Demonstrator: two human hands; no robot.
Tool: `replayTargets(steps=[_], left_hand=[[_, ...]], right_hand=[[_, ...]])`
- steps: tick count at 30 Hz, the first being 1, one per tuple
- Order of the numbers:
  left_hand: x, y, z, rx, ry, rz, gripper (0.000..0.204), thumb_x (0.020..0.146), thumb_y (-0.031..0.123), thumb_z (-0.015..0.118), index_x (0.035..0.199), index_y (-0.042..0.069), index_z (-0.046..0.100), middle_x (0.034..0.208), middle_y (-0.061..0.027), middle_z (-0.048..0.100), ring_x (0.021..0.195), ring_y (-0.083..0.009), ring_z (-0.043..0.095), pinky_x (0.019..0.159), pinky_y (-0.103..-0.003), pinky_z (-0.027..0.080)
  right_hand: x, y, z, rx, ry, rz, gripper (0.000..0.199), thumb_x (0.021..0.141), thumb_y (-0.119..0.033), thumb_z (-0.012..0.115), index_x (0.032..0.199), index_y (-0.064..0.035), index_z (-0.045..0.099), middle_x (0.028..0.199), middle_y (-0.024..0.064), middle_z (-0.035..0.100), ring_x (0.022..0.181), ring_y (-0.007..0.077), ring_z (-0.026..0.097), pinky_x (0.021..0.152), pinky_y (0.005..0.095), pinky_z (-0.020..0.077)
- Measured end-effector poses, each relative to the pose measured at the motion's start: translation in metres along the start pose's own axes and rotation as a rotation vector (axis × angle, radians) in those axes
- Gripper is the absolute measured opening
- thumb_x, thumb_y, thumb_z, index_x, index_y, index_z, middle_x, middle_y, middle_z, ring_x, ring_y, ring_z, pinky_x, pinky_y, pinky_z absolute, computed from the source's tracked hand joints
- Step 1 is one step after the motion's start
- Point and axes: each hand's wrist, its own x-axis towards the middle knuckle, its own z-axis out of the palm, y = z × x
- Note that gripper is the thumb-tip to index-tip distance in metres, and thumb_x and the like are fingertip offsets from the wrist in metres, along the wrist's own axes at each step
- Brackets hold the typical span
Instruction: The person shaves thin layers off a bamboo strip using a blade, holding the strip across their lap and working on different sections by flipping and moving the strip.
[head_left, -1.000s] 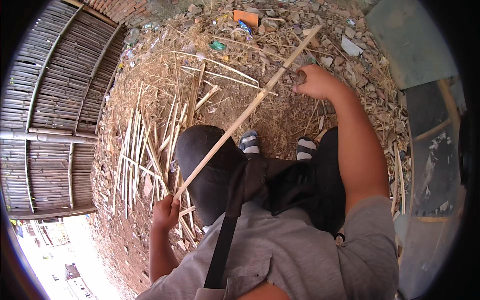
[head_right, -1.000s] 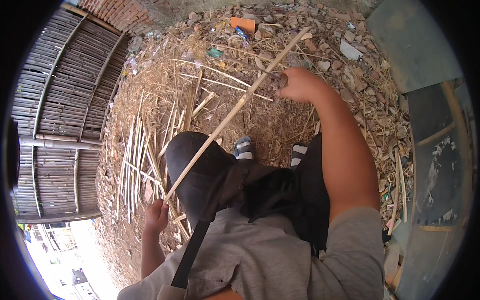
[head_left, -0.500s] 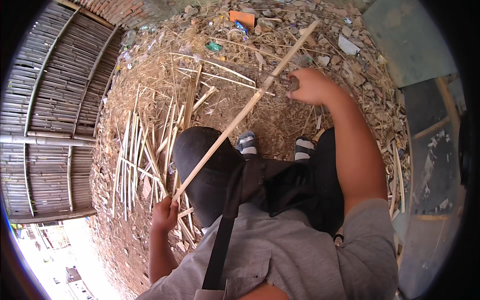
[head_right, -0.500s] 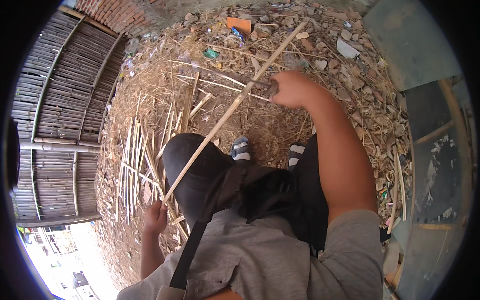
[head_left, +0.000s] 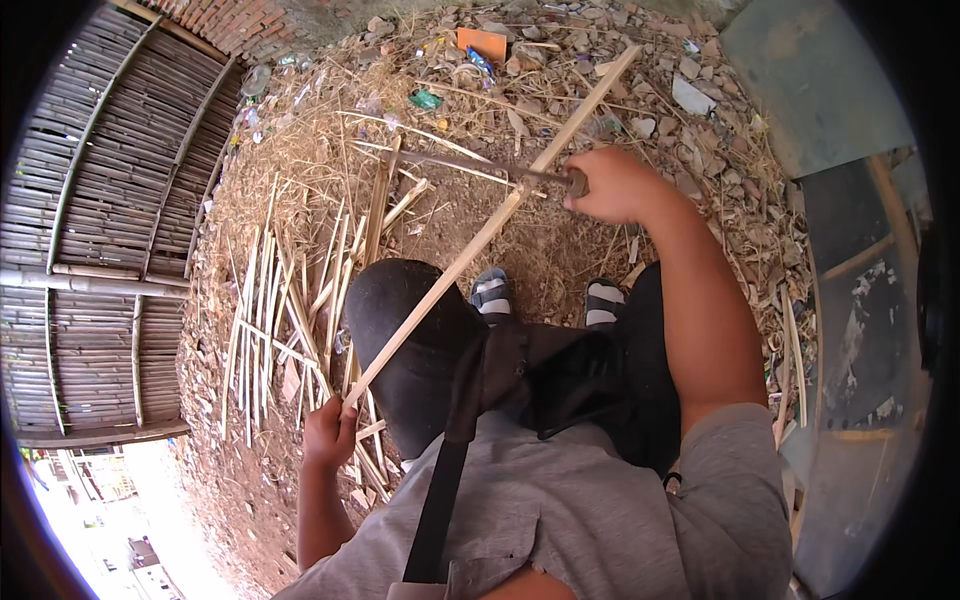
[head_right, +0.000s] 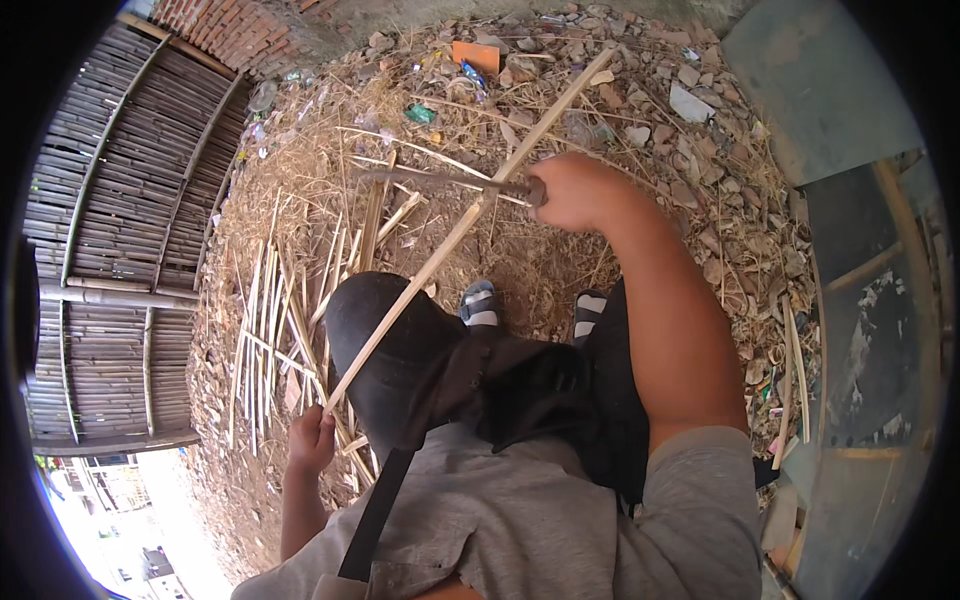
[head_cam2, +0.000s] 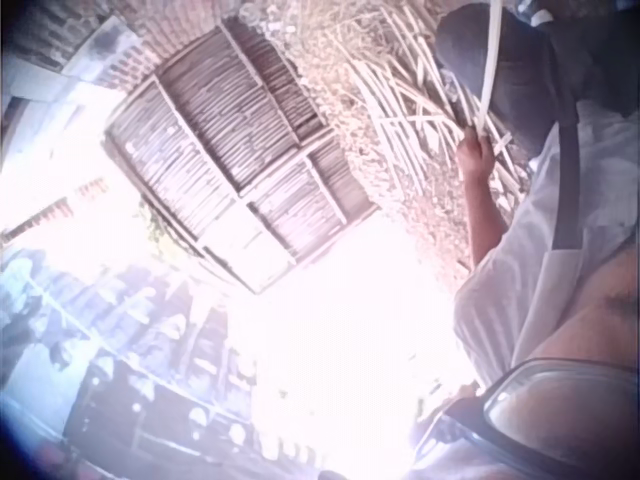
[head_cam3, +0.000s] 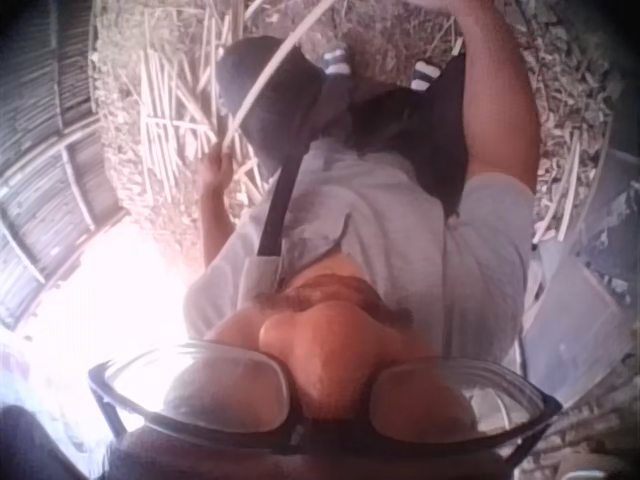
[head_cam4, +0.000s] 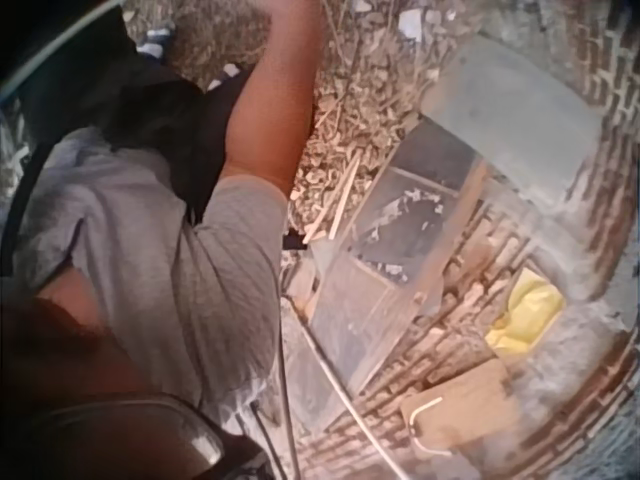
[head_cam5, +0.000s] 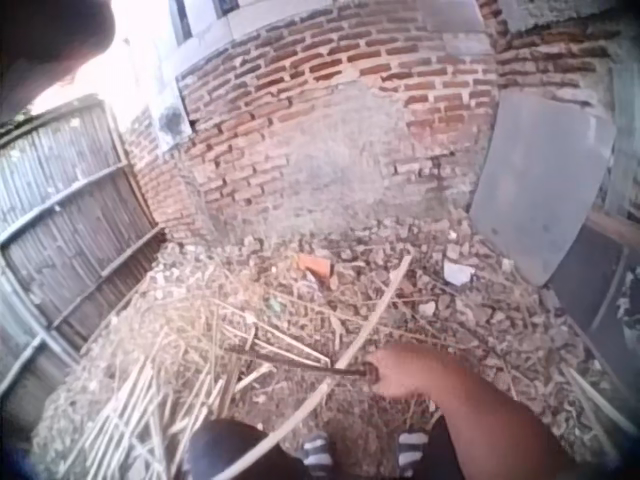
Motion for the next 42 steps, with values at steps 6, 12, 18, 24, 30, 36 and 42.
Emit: replayTargets(steps=[6, 12, 18, 24, 30, 36, 42], left_hand=[[0.001, 0.004, 0.002, 0.009, 0.011, -0.028, 0.04, 0.1, 0.031, 0.056, 0.073, 0.004, 0.046, 0.06, -0.0209, 0.051, 0.057, -0.045, 0.053, 0.053, -0.051, 0.039], [0.002, 0.0, 0.003, -0.003, 0.004, 0.006, 0.04, 0.102, 0.03, 0.055, 0.073, 0.004, 0.046, 0.059, -0.0192, 0.05, 0.055, -0.0426, 0.053, 0.052, -0.049, 0.039], [0.001, -0.002, 0.003, -0.062, 0.006, 0.012, 0.039, 0.101, 0.027, 0.056, 0.071, 0.004, 0.044, 0.056, -0.0167, 0.049, 0.053, -0.0402, 0.052, 0.051, -0.047, 0.039], [0.003, 0.001, 0.002, 0.015, 0.047, 0.04, 0.039, 0.099, 0.029, 0.058, 0.071, 0.005, 0.045, 0.057, -0.0173, 0.049, 0.053, -0.0404, 0.053, 0.052, -0.048, 0.039], [-0.001, -0.008, 0.004, -0.006, -0.006, -0.001, 0.036, 0.098, 0.033, 0.06, 0.077, 0.005, 0.049, 0.06, -0.0208, 0.056, 0.059, -0.0461, 0.059, 0.053, -0.053, 0.043], [0.003, -0.002, 0.001, 0.053, 0.03, 0.026, 0.037, 0.097, 0.033, 0.061, 0.076, 0.005, 0.049, 0.06, -0.021, 0.056, 0.06, -0.0462, 0.059, 0.053, -0.053, 0.044], [0.002, -0.01, 0.008, -0.035, 0.032, 0.022, 0.038, 0.097, 0.034, 0.061, 0.076, 0.005, 0.048, 0.059, -0.0202, 0.053, 0.057, -0.0459, 0.056, 0.052, -0.052, 0.041]], right_hand=[[0.014, 0.048, -0.003, 0.222, 0.128, 0.186, 0.054, 0.082, -0.034, 0.081, 0.123, -0.0018, 0.068, 0.107, 0.0188, 0.072, 0.099, 0.0317, 0.07, 0.088, 0.0418, 0.0533], [0.008, 0.03, -0.003, 0.081, 0.109, 0.048, 0.054, 0.081, -0.031, 0.081, 0.124, -0.0015, 0.067, 0.103, 0.0188, 0.072, 0.094, 0.0329, 0.07, 0.086, 0.0424, 0.0533], [0.012, 0.039, 0.006, 0.089, -0.025, 0.033, 0.043, 0.082, -0.029, 0.081, 0.114, -0.0026, 0.07, 0.094, 0.0158, 0.071, 0.09, 0.0287, 0.07, 0.083, 0.0429, 0.0528], [0.015, 0.057, -0.002, 0.298, 0.174, 0.271, 0.052, 0.083, -0.029, 0.08, 0.122, 0.0014, 0.065, 0.097, 0.0162, 0.071, 0.089, 0.0271, 0.07, 0.082, 0.0422, 0.053], [0.004, 0.024, 0.002, 0.026, -0.047, -0.08, 0.051, 0.082, -0.03, 0.082, 0.123, -0.0035, 0.067, 0.1, 0.0155, 0.072, 0.088, 0.0284, 0.07, 0.082, 0.0428, 0.0534], [0.021, 0.079, -0.005, 0.363, 0.136, 0.284, 0.049, 0.083, -0.032, 0.08, 0.121, -0.0039, 0.067, 0.1, 0.0116, 0.072, 0.085, 0.0263, 0.069, 0.08, 0.0422, 0.0535], [0.0, 0.015, -0.008, -0.039, -0.029, -0.039, 0.04, 0.083, -0.033, 0.08, 0.111, -0.0049, 0.071, 0.106, 0.0137, 0.072, 0.099, 0.0296, 0.069, 0.086, 0.0401, 0.0526]])
